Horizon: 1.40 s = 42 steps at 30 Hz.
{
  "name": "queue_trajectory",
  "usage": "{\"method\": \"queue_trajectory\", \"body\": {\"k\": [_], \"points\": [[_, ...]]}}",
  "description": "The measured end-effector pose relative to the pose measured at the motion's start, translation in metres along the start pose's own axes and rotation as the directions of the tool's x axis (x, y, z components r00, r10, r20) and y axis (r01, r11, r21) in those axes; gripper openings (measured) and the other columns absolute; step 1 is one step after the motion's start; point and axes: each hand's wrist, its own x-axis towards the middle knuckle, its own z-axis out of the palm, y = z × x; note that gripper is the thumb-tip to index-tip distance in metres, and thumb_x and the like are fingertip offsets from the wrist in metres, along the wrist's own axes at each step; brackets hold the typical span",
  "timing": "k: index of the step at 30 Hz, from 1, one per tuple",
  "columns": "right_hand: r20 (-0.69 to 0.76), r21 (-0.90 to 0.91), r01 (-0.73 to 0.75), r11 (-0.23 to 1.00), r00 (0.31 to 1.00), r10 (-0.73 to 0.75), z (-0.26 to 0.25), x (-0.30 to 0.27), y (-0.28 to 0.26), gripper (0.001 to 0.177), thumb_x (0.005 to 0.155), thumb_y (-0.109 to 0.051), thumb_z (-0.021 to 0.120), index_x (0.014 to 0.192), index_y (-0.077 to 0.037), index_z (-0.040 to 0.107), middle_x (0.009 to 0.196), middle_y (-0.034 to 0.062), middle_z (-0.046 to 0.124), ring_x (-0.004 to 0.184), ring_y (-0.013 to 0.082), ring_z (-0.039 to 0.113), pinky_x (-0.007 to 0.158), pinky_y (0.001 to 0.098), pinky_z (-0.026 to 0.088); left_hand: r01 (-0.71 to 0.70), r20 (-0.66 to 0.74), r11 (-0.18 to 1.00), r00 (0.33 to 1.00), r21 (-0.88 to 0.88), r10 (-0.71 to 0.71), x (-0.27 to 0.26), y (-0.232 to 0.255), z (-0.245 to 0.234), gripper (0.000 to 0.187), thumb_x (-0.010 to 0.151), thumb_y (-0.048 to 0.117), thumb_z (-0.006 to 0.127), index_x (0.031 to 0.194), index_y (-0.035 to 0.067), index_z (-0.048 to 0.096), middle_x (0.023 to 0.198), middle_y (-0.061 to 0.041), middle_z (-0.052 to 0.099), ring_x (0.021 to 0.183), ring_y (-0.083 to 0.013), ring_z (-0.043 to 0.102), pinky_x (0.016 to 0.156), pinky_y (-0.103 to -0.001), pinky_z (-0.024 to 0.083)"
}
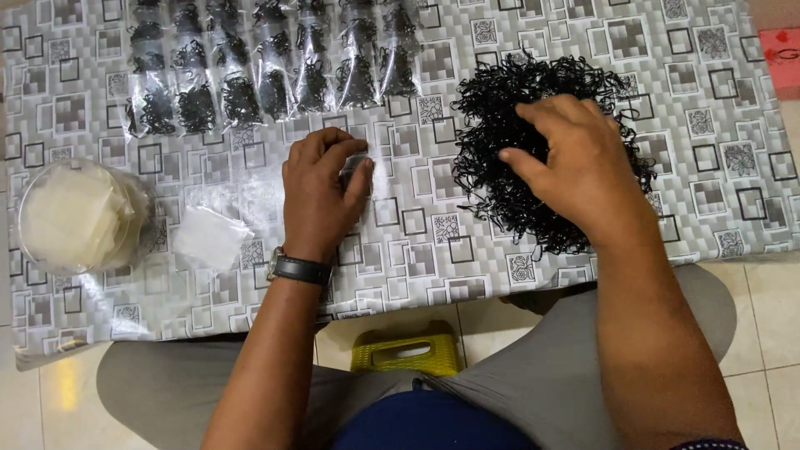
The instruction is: The person gathers black elastic hair ties from a pile on a table and places them into small plastic bags.
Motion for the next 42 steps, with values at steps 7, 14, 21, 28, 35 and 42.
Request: {"method": "queue_trajectory", "body": {"k": [7,14,21,28,35,42], "points": [[-0.051,-0.131,0.184,0.974,0.98,-0.192,0.047,0.003,0.013,0.044,0.095,-0.02,0.079,0.134,0.0,0.069,0.116,0.0125,0.059,0.109,0.0327,0.055,0.095,0.0505,0.041,-0.008,-0.001,1.0,1.0,-0.001,0.008,-0.004,0.0,0.0,0.023,0.096,0.023,0.065,0.114,0.013,0.074,0.12,-0.006,0.061,0.111,-0.0314,0.054,0.09,-0.049,0.041],[-0.16,-0.099,0.256,0.962,0.95,-0.269,0.018,-0.001,-0.001,0.015,0.097,-0.002,0.08,0.111,0.0,0.076,0.104,0.0123,0.075,0.09,0.0251,0.069,0.096,0.051,0.046,-0.006,-0.01,1.0,1.0,-0.018,0.006,0.0,-0.001,-0.001,0.021,0.096,0.022,0.064,0.113,0.014,0.074,0.119,-0.005,0.061,0.109,-0.032,0.054,0.086,-0.049,0.042],[-0.242,0.127,0.275,0.953,0.94,-0.239,-0.01,-0.015,-0.009,0.021,0.104,0.012,0.067,0.124,0.013,0.073,0.118,0.0266,0.075,0.105,0.0344,0.073,0.092,0.0429,0.061,-0.004,-0.013,1.0,1.0,-0.03,0.004,0.0,0.0,-0.001,0.019,0.096,0.021,0.065,0.113,0.015,0.073,0.118,-0.004,0.061,0.109,-0.0315,0.054,0.087,-0.048,0.041],[-0.199,0.238,0.207,0.949,0.967,-0.161,-0.028,-0.019,-0.026,0.029,0.101,0.005,0.069,0.13,0.011,0.069,0.125,0.0259,0.071,0.114,0.0322,0.07,0.098,0.0405,0.058,-0.008,-0.011,1.0,1.0,-0.018,0.008,0.0,0.0,-0.001,0.019,0.096,0.02,0.066,0.113,0.015,0.074,0.118,-0.004,0.061,0.11,-0.0307,0.054,0.087,-0.048,0.041],[0.094,-0.039,-0.294,0.955,0.95,0.296,-0.054,-0.026,0.023,0.052,0.091,-0.026,0.078,0.138,-0.004,0.067,0.124,0.0188,0.064,0.1,0.0335,0.063,0.087,0.0469,0.05,-0.017,-0.024,1.0,1.0,-0.016,0.017,0.0,-0.001,0.0,0.02,0.096,0.02,0.065,0.114,0.015,0.074,0.118,-0.004,0.061,0.109,-0.0311,0.055,0.087,-0.047,0.041],[0.332,-0.19,-0.56,0.807,0.736,0.589,-0.052,-0.01,-0.006,0.075,0.087,-0.03,0.079,0.153,-0.015,0.046,0.155,0.0167,0.037,0.135,0.0407,0.047,0.111,0.0585,0.039,-0.022,-0.036,1.0,0.999,-0.014,0.022,-0.001,0.0,0.0,0.02,0.096,0.019,0.066,0.113,0.014,0.074,0.117,-0.006,0.061,0.109,-0.0327,0.055,0.084,-0.049,0.042]]}}
